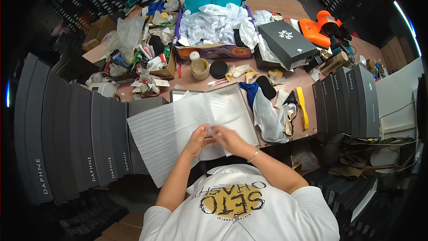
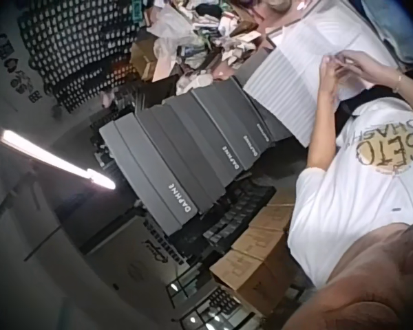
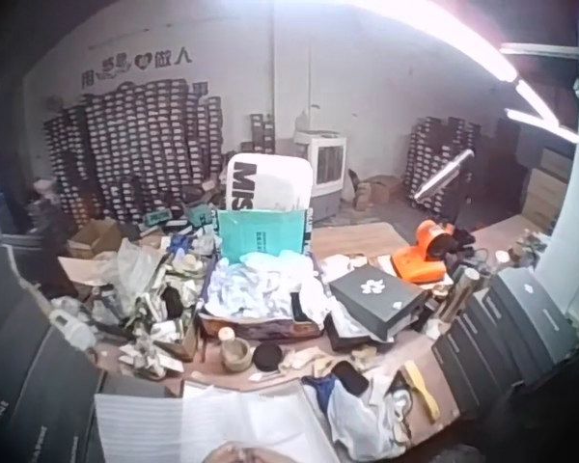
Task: Packing pairs of high-heeled shoes into boxes with protective wrapping.
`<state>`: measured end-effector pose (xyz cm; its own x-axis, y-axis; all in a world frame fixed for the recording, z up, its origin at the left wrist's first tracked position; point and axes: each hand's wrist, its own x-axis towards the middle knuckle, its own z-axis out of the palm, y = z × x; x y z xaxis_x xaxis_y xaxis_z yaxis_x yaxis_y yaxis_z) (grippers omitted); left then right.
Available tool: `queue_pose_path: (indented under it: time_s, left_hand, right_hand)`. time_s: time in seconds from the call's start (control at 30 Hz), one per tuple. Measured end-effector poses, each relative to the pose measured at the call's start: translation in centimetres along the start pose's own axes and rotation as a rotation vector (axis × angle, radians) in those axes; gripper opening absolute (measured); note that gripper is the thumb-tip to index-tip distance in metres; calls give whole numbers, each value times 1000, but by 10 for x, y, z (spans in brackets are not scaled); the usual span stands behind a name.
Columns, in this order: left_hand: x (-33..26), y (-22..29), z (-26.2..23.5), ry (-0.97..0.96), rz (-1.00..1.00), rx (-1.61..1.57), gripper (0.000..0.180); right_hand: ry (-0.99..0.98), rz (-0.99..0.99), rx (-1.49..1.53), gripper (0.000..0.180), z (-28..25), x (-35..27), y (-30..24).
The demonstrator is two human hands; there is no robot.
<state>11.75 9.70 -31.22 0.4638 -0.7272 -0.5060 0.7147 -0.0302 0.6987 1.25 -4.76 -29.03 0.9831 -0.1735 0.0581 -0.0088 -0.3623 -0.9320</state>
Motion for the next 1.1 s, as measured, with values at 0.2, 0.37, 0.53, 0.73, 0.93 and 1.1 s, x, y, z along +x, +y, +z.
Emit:
queue_pose_path:
  time_s: [0.2,0.37,0.53,0.73,0.93,1.1]
  left_hand:
    - [-11,-1,-75,383,163,-249,39]
    - [-46,24,-53,372,-28,-426,54]
    - [-53,24,-47,456,-26,-322,57]
    - [-46,13,-62,420,-88,-356,52]
    - [-44,4,-66,541,-45,-227,48]
    - [-44,4,-72,520,-50,-217,47]
  right_hand:
    - [108,282,304,21,-18,10,4]
    - [249,110,-408,32,-20,33,117]
    - [-35,183,-743,31,19,52,143]
    - [100,-60,-746,17,7,93,155]
    - [4,110,-873,29,0,123,160]
    - [23,504,-754,34,-1,129,148]
